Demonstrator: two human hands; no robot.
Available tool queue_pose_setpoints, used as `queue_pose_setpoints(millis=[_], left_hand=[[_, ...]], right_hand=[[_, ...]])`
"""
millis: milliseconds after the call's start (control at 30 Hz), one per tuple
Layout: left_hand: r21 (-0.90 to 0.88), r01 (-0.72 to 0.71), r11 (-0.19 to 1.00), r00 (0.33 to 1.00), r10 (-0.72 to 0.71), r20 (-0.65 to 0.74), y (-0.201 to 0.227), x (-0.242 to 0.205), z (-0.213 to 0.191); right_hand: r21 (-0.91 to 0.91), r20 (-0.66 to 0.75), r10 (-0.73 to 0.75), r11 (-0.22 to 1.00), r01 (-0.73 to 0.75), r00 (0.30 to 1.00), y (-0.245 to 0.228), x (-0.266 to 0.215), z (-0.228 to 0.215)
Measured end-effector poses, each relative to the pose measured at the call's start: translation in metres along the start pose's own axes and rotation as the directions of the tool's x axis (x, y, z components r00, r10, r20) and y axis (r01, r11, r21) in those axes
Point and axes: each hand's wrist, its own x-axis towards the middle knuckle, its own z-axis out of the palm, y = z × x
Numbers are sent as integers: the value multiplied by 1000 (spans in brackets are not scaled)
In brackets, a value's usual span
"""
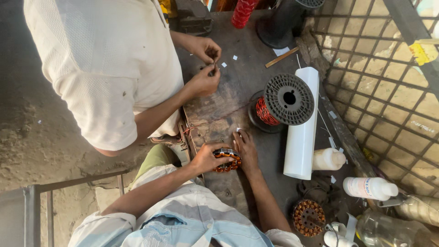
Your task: The person winds copper wire around a circular stator core, inserting small white paper spacers between the windings. They rotate the core to access different slots and continue the winding process while a coworker works nearby.
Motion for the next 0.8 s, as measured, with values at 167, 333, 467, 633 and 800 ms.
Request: queue_pose_setpoints(millis=[167,333,467,633,800], left_hand=[[-17,5,1000,1000,-5,10,9,-8,-11],[40,-25,999,999,27,-43,3,-10,-13],[82,-6,997,999,10,-50,-4,-9,-6],[47,57,997,998,-57,11,-4,-3,2],[61,20,998,1000,-19,-17,0,4,2]], right_hand=[[24,62,-142,990,141,988,-5,0,-2],[16,72,80,997,-82,994,-11,-20,-13],[-83,-67,222,970,-228,973,-24,-50,-25],[-105,-114,374,917,-386,920,-37,-75,-33],[-44,-142,438,893,-448,888,-36,-78,-38]])
